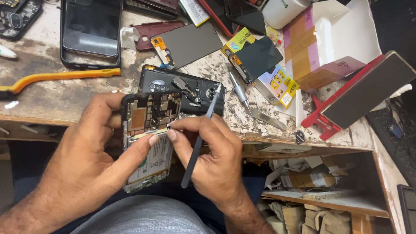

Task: The person uses tweezers to manipulate internal components and ribbon cables inside a disassembled smartphone. They carefully adjust connectors and then reattach the screen assembly to the phone body.

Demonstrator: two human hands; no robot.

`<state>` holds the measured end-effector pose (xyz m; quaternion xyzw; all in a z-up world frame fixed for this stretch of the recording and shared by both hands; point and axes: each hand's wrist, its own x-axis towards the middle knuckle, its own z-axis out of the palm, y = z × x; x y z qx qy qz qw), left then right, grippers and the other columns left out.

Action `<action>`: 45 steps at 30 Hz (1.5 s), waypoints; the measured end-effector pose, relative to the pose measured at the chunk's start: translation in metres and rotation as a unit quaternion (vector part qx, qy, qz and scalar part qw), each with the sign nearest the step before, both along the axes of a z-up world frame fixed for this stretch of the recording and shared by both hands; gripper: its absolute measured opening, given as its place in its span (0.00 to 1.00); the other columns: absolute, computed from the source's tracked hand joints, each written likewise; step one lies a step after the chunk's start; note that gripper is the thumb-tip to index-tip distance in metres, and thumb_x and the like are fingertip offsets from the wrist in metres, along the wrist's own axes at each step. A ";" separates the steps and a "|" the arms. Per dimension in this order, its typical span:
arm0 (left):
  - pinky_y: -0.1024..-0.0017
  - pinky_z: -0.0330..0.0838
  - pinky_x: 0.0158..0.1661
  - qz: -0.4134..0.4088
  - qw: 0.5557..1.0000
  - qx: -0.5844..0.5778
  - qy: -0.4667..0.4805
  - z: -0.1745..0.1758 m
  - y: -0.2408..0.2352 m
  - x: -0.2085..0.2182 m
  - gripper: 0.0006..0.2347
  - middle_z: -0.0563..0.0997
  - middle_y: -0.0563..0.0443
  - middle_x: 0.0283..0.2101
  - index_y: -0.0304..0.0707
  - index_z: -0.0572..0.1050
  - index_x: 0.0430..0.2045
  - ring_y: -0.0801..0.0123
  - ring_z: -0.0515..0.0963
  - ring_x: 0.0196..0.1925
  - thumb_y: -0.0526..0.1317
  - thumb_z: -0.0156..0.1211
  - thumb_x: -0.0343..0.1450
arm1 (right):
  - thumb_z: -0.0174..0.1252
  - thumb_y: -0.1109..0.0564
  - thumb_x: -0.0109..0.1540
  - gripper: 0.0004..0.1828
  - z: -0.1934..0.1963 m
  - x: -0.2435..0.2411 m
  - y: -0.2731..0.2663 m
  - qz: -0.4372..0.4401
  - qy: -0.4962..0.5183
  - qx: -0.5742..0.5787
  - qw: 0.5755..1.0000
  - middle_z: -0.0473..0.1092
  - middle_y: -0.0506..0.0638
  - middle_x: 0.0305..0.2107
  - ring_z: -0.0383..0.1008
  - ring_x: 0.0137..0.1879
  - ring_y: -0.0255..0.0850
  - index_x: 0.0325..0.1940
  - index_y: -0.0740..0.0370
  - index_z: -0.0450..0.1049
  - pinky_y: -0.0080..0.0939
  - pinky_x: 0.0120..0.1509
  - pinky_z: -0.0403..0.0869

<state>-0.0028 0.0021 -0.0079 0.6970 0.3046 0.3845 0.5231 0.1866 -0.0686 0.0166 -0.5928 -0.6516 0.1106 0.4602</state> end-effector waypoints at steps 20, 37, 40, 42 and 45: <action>0.49 0.74 0.55 0.019 0.899 -0.293 -0.326 -0.010 0.032 -0.012 0.21 0.80 0.41 0.54 0.36 0.63 0.66 0.59 0.81 0.55 0.30 0.50 0.75 | 0.58 0.65 0.55 0.15 0.016 0.118 0.013 -0.085 -0.366 -0.080 0.923 0.72 0.56 0.33 0.73 0.45 0.53 0.46 0.61 0.73 0.53 0.48 0.73; 0.72 0.60 0.19 -0.030 0.806 -0.411 -0.425 -0.082 0.035 -0.014 0.32 0.64 0.49 0.38 0.32 0.63 0.71 0.70 0.62 0.25 0.48 0.63 0.72 | 0.53 0.60 0.60 0.15 0.012 0.126 0.048 0.045 -0.553 -0.132 0.821 0.70 0.54 0.33 0.72 0.45 0.51 0.50 0.52 0.73 0.53 0.49 0.72; 0.70 0.63 0.17 -0.092 0.776 -0.413 -0.467 -0.095 0.040 -0.016 0.32 0.64 0.44 0.40 0.28 0.60 0.71 0.67 0.63 0.24 0.46 0.62 0.73 | 0.53 0.60 0.59 0.18 0.018 0.130 0.045 0.046 -0.532 -0.130 0.836 0.69 0.55 0.33 0.73 0.44 0.52 0.53 0.50 0.74 0.53 0.48 0.72; 0.69 0.64 0.17 -0.116 0.775 -0.399 -0.476 -0.102 0.042 -0.017 0.33 0.64 0.40 0.41 0.26 0.58 0.73 0.65 0.64 0.24 0.45 0.61 0.74 | 0.54 0.61 0.61 0.21 0.020 0.135 0.043 0.052 -0.496 -0.147 0.854 0.70 0.55 0.34 0.73 0.44 0.52 0.58 0.49 0.73 0.54 0.48 0.72; 0.67 0.67 0.20 -0.147 0.751 -0.393 -0.510 -0.112 0.041 -0.022 0.33 0.64 0.36 0.44 0.24 0.54 0.76 0.62 0.66 0.27 0.45 0.58 0.78 | 0.55 0.63 0.59 0.26 0.019 0.144 0.037 0.021 -0.437 -0.141 0.888 0.71 0.55 0.38 0.74 0.46 0.53 0.61 0.52 0.72 0.53 0.50 0.73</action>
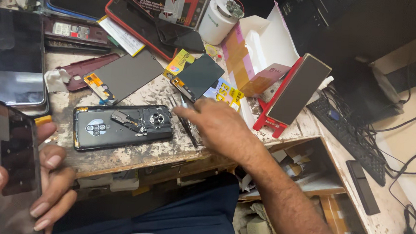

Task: The person uses tweezers to manipulate internal components and ribbon cables inside a disassembled smartphone. They carefully adjust connectors and then reattach the screen assembly to the phone body.

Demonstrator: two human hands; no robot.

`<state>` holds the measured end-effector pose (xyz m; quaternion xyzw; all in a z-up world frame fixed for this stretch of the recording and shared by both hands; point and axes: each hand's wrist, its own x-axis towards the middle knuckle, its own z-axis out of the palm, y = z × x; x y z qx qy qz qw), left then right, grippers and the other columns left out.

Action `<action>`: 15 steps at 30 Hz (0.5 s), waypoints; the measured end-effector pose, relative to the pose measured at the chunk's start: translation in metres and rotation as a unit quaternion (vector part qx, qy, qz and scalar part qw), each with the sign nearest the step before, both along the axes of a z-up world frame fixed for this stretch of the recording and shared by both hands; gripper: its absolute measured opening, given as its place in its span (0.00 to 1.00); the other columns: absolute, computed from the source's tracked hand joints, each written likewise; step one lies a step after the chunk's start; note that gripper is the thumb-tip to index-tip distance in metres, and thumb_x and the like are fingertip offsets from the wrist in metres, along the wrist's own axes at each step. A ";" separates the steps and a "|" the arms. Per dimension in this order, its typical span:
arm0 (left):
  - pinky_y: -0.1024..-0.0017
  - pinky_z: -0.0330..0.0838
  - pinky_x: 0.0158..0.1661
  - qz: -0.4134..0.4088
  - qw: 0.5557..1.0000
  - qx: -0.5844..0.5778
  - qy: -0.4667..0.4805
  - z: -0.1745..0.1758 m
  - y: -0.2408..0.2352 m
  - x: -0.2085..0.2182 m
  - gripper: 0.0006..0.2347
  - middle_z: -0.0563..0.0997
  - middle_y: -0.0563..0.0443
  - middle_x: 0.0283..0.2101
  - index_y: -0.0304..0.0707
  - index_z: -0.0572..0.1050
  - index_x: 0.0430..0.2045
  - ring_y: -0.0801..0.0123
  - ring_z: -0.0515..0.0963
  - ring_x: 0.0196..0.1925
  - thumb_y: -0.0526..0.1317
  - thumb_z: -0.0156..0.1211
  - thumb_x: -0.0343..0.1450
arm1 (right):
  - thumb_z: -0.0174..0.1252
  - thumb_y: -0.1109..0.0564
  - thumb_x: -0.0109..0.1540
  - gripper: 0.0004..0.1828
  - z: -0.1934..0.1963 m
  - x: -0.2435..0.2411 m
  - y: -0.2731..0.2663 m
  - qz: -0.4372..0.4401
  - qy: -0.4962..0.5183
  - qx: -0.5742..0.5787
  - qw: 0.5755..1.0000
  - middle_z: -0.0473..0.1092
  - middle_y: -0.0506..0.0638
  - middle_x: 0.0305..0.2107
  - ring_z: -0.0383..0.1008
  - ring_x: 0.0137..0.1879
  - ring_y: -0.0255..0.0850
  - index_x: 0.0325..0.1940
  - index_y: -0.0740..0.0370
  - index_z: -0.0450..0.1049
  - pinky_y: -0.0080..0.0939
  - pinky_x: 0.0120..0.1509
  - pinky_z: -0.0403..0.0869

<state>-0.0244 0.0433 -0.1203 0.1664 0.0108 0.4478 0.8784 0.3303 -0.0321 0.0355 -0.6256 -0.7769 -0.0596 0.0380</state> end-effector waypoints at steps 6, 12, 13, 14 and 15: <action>0.55 0.73 0.22 -0.180 0.957 0.043 -0.225 -0.027 0.031 0.024 0.44 0.64 0.27 0.60 0.24 0.41 0.82 0.48 0.74 0.31 0.50 0.60 0.75 | 0.60 0.57 0.62 0.23 -0.012 0.019 -0.002 -0.125 0.116 0.120 0.978 0.69 0.56 0.53 0.69 0.62 0.53 0.62 0.55 0.72 0.54 0.67 0.69; 0.56 0.72 0.23 -0.212 0.956 0.030 -0.198 -0.021 0.024 0.025 0.49 0.64 0.23 0.64 0.20 0.41 0.80 0.46 0.73 0.33 0.57 0.62 0.74 | 0.64 0.54 0.55 0.33 -0.028 0.020 0.011 -0.098 0.097 0.122 0.983 0.62 0.54 0.66 0.62 0.67 0.56 0.66 0.53 0.71 0.57 0.71 0.62; 0.56 0.71 0.23 -0.209 0.963 0.022 -0.171 -0.017 0.023 0.021 0.49 0.64 0.22 0.65 0.19 0.41 0.80 0.46 0.73 0.33 0.58 0.61 0.74 | 0.64 0.54 0.55 0.33 -0.029 0.020 0.013 -0.092 0.088 0.124 0.984 0.62 0.54 0.67 0.62 0.67 0.56 0.66 0.52 0.71 0.57 0.71 0.61; 0.55 0.71 0.22 -0.197 0.970 0.020 -0.142 -0.013 0.023 0.018 0.49 0.64 0.21 0.66 0.18 0.41 0.79 0.46 0.73 0.32 0.58 0.61 0.73 | 0.64 0.53 0.55 0.33 -0.029 0.021 0.015 -0.091 0.084 0.126 0.984 0.62 0.53 0.67 0.62 0.67 0.55 0.66 0.52 0.71 0.57 0.71 0.61; 0.54 0.70 0.21 -0.184 0.976 0.018 -0.113 -0.010 0.023 0.016 0.50 0.63 0.20 0.67 0.16 0.41 0.79 0.45 0.72 0.31 0.59 0.60 0.72 | 0.64 0.53 0.56 0.32 -0.030 0.021 0.017 -0.090 0.080 0.129 0.984 0.63 0.52 0.67 0.62 0.66 0.54 0.66 0.51 0.72 0.56 0.71 0.60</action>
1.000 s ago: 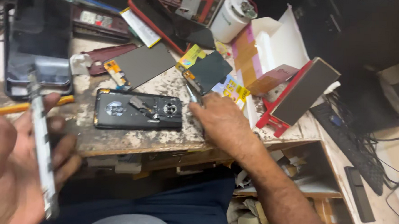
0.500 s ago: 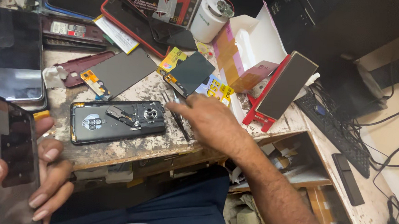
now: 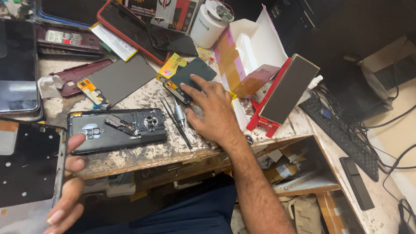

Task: The person uses tweezers to manipulate internal components and ribbon cables inside a disassembled smartphone. They carefully adjust connectors and then reattach the screen assembly to the phone body.

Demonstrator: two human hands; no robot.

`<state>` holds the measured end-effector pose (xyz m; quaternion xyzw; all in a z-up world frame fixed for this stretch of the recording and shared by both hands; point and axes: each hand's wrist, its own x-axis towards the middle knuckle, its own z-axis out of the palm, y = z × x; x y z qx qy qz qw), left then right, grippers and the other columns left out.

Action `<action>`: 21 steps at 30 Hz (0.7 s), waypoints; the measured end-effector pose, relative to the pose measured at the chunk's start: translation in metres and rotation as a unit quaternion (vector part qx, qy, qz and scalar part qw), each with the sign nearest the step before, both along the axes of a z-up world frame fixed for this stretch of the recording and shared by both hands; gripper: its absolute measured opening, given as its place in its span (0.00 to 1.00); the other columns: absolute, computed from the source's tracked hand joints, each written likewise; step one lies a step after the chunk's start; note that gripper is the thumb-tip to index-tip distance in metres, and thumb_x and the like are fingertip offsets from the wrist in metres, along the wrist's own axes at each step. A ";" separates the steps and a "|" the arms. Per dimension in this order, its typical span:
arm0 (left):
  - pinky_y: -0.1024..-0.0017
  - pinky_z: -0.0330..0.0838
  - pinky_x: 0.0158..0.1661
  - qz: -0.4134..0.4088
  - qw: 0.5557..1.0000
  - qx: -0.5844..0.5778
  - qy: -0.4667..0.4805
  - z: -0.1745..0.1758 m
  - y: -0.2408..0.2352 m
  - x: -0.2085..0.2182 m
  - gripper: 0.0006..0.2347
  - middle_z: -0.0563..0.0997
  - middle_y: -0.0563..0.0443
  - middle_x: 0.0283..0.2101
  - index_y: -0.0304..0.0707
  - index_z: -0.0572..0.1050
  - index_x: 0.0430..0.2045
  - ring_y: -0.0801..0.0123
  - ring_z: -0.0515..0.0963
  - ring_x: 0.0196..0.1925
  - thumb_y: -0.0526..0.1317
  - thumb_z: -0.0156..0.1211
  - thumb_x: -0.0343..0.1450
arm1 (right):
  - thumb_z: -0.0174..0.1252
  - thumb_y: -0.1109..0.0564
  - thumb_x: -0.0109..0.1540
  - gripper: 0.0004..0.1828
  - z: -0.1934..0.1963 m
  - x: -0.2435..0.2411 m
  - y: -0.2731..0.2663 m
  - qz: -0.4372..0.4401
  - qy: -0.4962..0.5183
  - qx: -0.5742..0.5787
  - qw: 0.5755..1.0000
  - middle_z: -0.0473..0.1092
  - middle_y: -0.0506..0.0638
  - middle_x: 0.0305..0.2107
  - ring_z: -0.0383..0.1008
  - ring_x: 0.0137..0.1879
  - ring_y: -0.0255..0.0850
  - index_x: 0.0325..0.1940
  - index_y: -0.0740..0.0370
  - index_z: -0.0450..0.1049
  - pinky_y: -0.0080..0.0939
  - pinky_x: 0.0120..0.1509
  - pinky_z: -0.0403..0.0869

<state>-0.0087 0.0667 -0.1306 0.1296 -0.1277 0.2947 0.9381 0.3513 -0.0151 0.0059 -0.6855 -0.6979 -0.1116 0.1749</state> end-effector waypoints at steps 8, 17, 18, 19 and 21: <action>0.51 0.69 0.23 0.017 1.000 -0.010 0.014 -0.015 -0.007 0.002 0.49 0.59 0.17 0.72 0.19 0.41 0.77 0.47 0.72 0.28 0.61 0.57 0.70 | 0.62 0.63 0.61 0.24 -0.006 0.004 0.004 0.014 0.000 0.105 0.994 0.71 0.51 0.58 0.73 0.58 0.49 0.62 0.52 0.75 0.46 0.64 0.72; 0.50 0.69 0.24 0.017 0.999 0.002 0.033 -0.016 -0.005 0.009 0.51 0.49 0.16 0.76 0.20 0.40 0.77 0.47 0.73 0.28 0.64 0.54 0.69 | 0.61 0.64 0.66 0.08 -0.033 0.032 0.021 0.085 0.528 0.245 0.809 0.74 0.54 0.49 0.76 0.55 0.39 0.50 0.66 0.74 0.39 0.65 0.74; 0.51 0.69 0.25 0.024 0.998 0.005 0.057 -0.012 -0.007 0.004 0.50 0.48 0.15 0.76 0.20 0.41 0.76 0.47 0.73 0.29 0.64 0.54 0.69 | 0.57 0.62 0.69 0.06 -0.037 0.036 0.024 0.086 0.546 0.258 0.792 0.76 0.56 0.49 0.76 0.55 0.39 0.48 0.68 0.76 0.39 0.66 0.74; 0.51 0.69 0.25 0.029 0.996 0.007 0.082 -0.008 -0.011 0.003 0.49 0.47 0.15 0.76 0.21 0.41 0.76 0.48 0.73 0.30 0.63 0.54 0.69 | 0.54 0.60 0.73 0.09 -0.040 0.039 0.025 0.086 0.564 0.272 0.775 0.77 0.57 0.49 0.76 0.56 0.39 0.47 0.69 0.77 0.39 0.67 0.73; 0.51 0.68 0.25 0.057 0.990 0.000 0.128 0.004 -0.016 0.003 0.49 0.48 0.12 0.76 0.18 0.43 0.76 0.49 0.72 0.30 0.63 0.54 0.71 | 0.60 0.65 0.70 0.04 -0.045 0.041 0.027 0.037 0.609 0.272 0.744 0.75 0.61 0.48 0.75 0.54 0.42 0.46 0.71 0.76 0.43 0.66 0.73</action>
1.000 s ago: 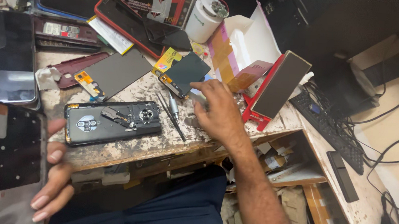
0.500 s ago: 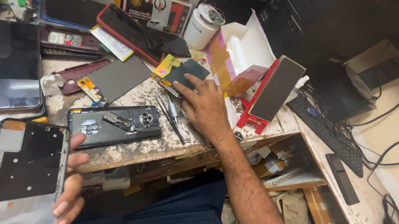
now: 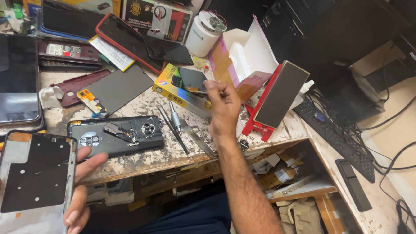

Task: The person uses tweezers to manipulate internal components and ribbon cables inside a disassembled smartphone. They carefully adjust connectors and then reattach the screen assembly to the phone body.

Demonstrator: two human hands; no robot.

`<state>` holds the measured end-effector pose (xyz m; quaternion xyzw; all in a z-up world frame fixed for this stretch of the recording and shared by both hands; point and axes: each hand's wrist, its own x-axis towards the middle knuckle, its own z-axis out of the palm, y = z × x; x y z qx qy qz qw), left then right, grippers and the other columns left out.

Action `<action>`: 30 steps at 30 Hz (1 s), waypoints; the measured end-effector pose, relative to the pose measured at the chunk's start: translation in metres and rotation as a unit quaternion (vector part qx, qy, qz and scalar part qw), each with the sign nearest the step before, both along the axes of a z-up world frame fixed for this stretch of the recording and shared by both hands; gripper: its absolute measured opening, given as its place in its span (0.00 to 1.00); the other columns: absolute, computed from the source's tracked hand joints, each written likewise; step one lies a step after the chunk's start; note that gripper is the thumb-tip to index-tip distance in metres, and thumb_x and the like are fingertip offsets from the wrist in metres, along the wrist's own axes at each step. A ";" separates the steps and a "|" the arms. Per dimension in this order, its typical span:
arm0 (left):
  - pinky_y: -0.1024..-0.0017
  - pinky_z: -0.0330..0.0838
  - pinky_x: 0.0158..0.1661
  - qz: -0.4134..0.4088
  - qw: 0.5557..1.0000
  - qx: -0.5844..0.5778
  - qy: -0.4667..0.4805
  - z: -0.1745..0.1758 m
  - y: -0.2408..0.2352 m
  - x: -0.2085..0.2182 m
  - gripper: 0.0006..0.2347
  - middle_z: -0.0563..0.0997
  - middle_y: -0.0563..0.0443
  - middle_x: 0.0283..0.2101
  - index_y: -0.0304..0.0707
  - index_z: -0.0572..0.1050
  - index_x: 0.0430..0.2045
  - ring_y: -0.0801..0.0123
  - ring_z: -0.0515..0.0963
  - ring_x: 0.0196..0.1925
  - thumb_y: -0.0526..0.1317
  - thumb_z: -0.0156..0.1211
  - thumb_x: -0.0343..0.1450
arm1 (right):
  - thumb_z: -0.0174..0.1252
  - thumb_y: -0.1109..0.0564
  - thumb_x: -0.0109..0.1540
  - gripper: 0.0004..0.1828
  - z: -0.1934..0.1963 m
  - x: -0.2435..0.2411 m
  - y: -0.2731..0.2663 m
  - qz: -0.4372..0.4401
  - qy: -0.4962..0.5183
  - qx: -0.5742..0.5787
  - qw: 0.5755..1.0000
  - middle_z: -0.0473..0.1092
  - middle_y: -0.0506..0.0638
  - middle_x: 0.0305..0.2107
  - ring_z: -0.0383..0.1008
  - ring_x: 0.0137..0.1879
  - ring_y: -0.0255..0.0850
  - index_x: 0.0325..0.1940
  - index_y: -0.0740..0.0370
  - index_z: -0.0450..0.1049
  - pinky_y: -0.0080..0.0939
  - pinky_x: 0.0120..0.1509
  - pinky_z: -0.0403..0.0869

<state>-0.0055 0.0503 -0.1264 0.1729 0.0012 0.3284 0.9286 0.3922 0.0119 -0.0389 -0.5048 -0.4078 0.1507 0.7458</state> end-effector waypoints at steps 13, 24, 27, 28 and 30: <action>0.61 0.70 0.32 0.112 0.980 0.127 0.100 0.115 -0.031 0.039 0.41 0.61 0.25 0.75 0.18 0.58 0.73 0.61 0.71 0.36 0.50 0.62 0.67 | 0.56 0.74 0.60 0.30 0.026 -0.098 -0.036 0.162 0.232 0.027 0.959 0.70 0.61 0.57 0.72 0.62 0.46 0.65 0.60 0.61 0.43 0.69 0.70; 0.56 0.77 0.37 0.092 0.983 0.148 0.064 0.134 -0.023 0.018 0.43 0.66 0.15 0.69 0.16 0.57 0.72 0.55 0.75 0.34 0.57 0.58 0.68 | 0.50 0.62 0.71 0.31 0.016 -0.161 -0.080 0.403 0.425 0.004 0.811 0.66 0.63 0.64 0.73 0.64 0.56 0.79 0.61 0.54 0.54 0.63 0.76; 0.53 0.78 0.38 0.086 0.990 0.101 0.045 0.135 -0.024 0.019 0.41 0.68 0.13 0.65 0.15 0.58 0.71 0.49 0.79 0.34 0.58 0.53 0.72 | 0.45 0.51 0.72 0.30 0.025 -0.165 -0.083 0.411 0.439 -0.001 0.799 0.62 0.67 0.68 0.72 0.65 0.62 0.78 0.62 0.54 0.64 0.61 0.76; 0.53 0.78 0.38 0.089 0.991 0.087 0.041 0.132 -0.024 0.015 0.40 0.68 0.13 0.65 0.15 0.58 0.72 0.47 0.79 0.34 0.59 0.51 0.73 | 0.43 0.48 0.72 0.32 0.026 -0.169 -0.082 0.408 0.450 -0.014 0.794 0.60 0.68 0.69 0.71 0.66 0.63 0.78 0.63 0.54 0.67 0.61 0.76; 0.52 0.80 0.39 0.075 0.993 0.090 -0.002 0.122 -0.022 0.015 0.40 0.70 0.16 0.65 0.13 0.58 0.72 0.45 0.81 0.37 0.59 0.47 0.76 | 0.41 0.37 0.72 0.36 0.031 -0.170 -0.082 0.424 0.445 0.004 0.789 0.58 0.70 0.70 0.70 0.65 0.63 0.78 0.62 0.55 0.68 0.62 0.75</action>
